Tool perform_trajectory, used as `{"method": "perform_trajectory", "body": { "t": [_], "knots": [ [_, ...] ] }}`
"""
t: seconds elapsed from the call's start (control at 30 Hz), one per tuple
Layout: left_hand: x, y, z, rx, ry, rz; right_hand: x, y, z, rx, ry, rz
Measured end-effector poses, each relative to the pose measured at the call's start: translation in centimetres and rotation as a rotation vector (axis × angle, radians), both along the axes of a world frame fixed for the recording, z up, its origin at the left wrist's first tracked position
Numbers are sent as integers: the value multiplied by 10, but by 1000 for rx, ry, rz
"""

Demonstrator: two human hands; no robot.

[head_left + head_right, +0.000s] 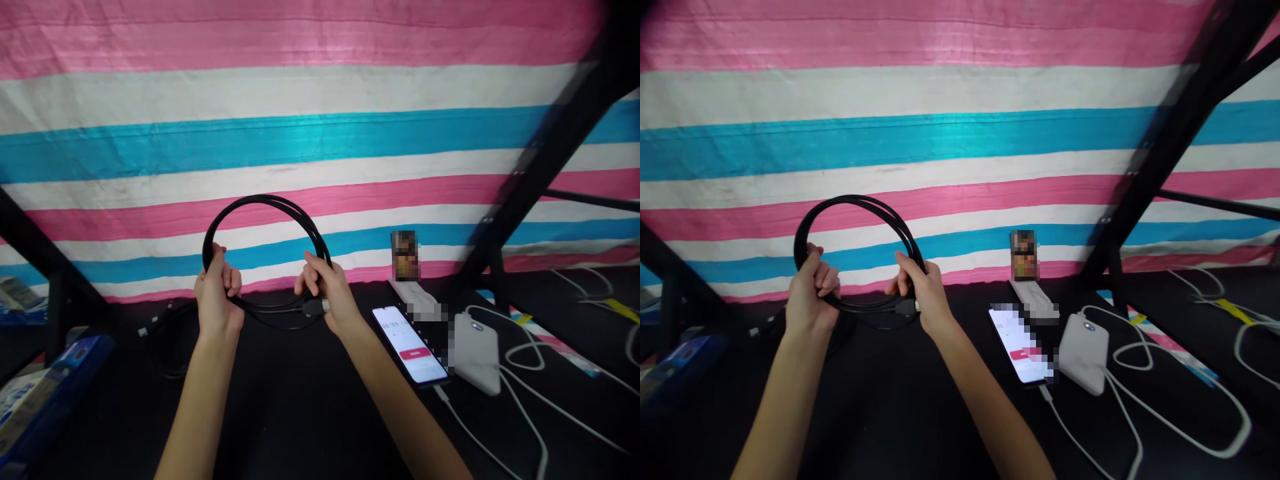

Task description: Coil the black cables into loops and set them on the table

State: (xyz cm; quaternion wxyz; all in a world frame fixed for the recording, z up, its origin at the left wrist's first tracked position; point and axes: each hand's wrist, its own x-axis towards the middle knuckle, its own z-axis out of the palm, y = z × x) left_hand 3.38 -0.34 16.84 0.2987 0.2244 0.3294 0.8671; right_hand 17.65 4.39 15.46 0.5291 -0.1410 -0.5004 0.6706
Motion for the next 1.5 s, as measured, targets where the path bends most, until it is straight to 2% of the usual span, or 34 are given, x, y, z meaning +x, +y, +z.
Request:
{"method": "perform_trajectory", "body": {
  "t": [0.1,0.27,0.47,0.57,0.67,0.7,0.77,0.83,0.93,1.03,1.1,1.33,1.5],
  "knots": [
    [12,2,-3,-27,99,32,-1,-2,1,-80,146,-73],
    [31,10,-13,-99,315,-7,6,-7,9,-158,325,-47],
    [49,16,-24,-249,136,-107,6,-14,10,-29,339,-137],
    [61,11,-20,-340,-12,-228,2,-15,5,33,355,-173],
    [70,5,-12,-425,-159,-462,-2,-16,-3,110,367,-209],
    [71,3,-10,-437,-170,-522,-3,-16,-5,136,366,-218],
    [71,2,-9,-417,-139,-561,-4,-16,-7,165,361,-218],
    [67,3,-10,-348,-76,-523,-4,-15,-5,141,368,-200],
    [54,6,-13,-237,46,-404,-2,-7,1,-13,363,-144],
    [36,7,-14,-208,214,-230,3,8,2,-192,273,-126],
    [24,7,-13,-216,319,-171,7,18,-1,-237,190,-119],
    [-3,6,-12,-275,535,-156,22,31,-4,-64,-36,-78],
    [-15,7,-13,-353,538,-198,37,33,4,-56,-94,-169]
  ]
}}
